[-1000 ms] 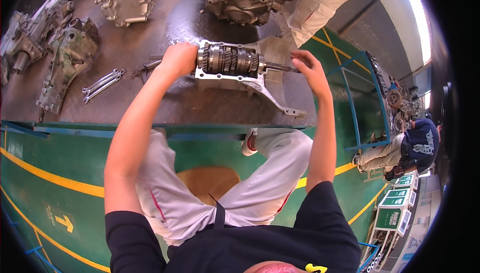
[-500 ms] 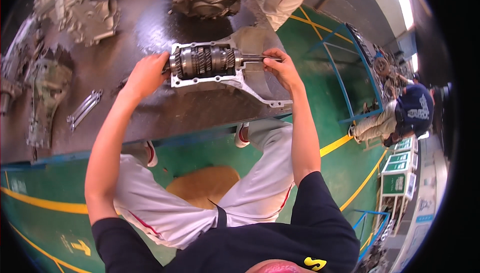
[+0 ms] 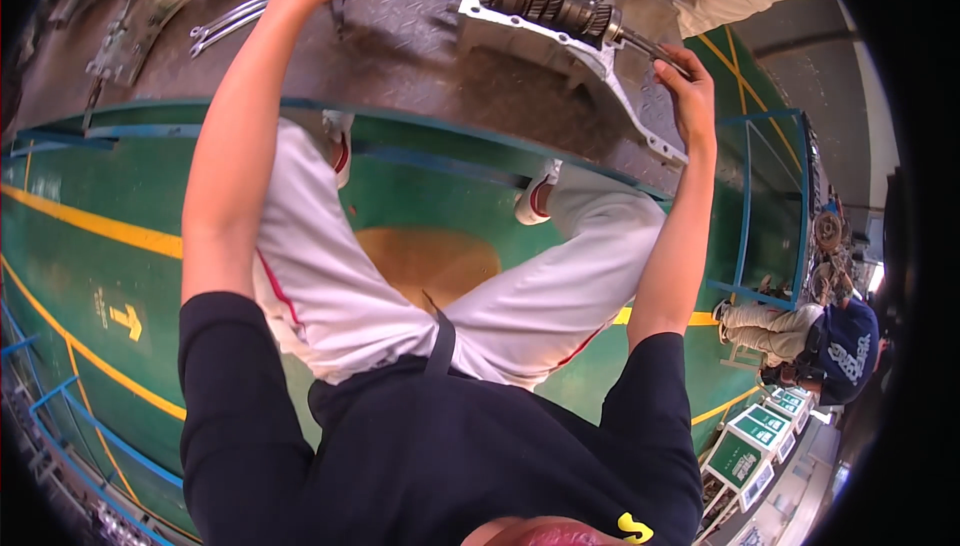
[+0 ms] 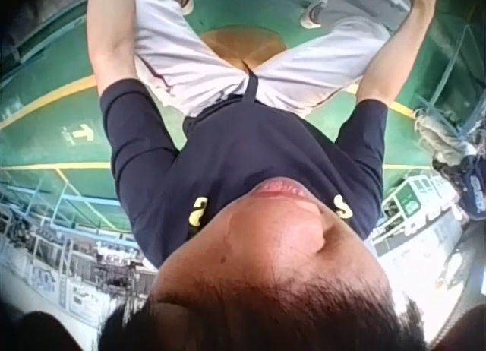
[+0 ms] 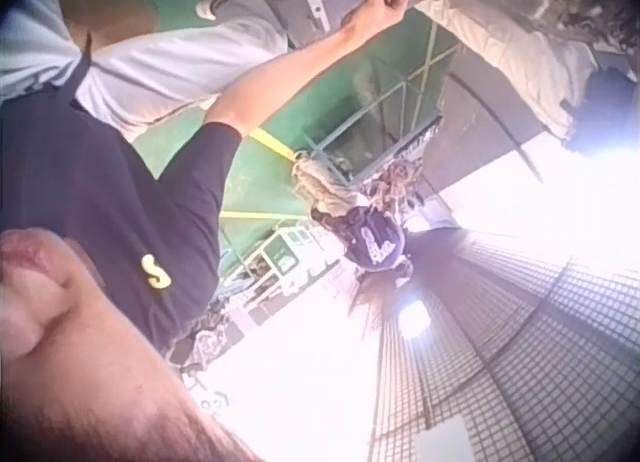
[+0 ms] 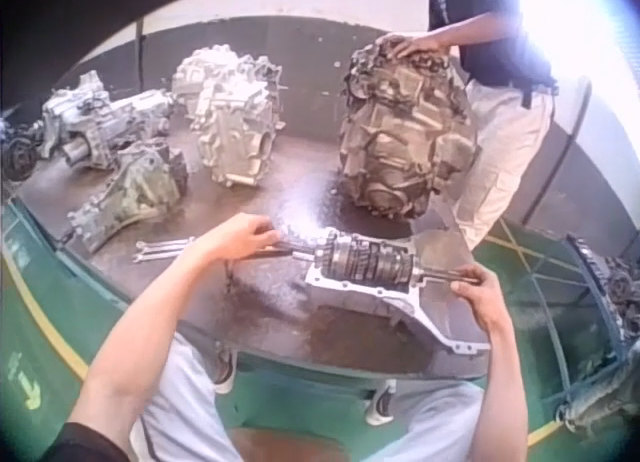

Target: The person holds and turns a transmission shaft assembly by hand over a metal tray on a workbench, while another person handles a larger transmission housing nearby.

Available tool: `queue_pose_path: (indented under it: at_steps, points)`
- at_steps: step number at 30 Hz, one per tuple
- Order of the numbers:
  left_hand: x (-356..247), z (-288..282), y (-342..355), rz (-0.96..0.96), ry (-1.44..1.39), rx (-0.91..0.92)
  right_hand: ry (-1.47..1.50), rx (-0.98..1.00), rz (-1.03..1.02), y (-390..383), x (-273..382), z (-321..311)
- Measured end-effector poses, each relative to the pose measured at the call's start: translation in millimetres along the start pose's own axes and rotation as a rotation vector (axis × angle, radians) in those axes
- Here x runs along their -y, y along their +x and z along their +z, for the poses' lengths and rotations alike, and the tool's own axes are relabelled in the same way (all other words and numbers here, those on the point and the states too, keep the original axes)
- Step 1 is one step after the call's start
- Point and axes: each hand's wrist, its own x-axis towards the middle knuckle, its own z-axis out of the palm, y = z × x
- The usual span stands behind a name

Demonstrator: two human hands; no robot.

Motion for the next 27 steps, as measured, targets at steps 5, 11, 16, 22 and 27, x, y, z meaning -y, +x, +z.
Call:
queue_pose_path:
  at_steps: [5, 11, 16, 22, 27]
  points:
    - [-52, -18, 0, -0.163, 0.170, 0.259, -0.226, -0.111, -0.083, -9, 3, -1]
    - [-10, 1, 17, -0.250, 0.235, 0.142, -0.205, -0.066, -0.116, -8, 2, 6]
    - [-2, 9, 24, -0.298, 0.225, 0.007, -0.260, -0.013, -0.046, -4, 5, 1]
    - [5, 8, 22, -0.351, 0.222, -0.070, -0.274, -0.125, -0.010, 0, 9, 5]
    - [12, 6, 23, -0.414, 0.249, -0.103, -0.055, -0.043, -0.054, -6, 13, 5]
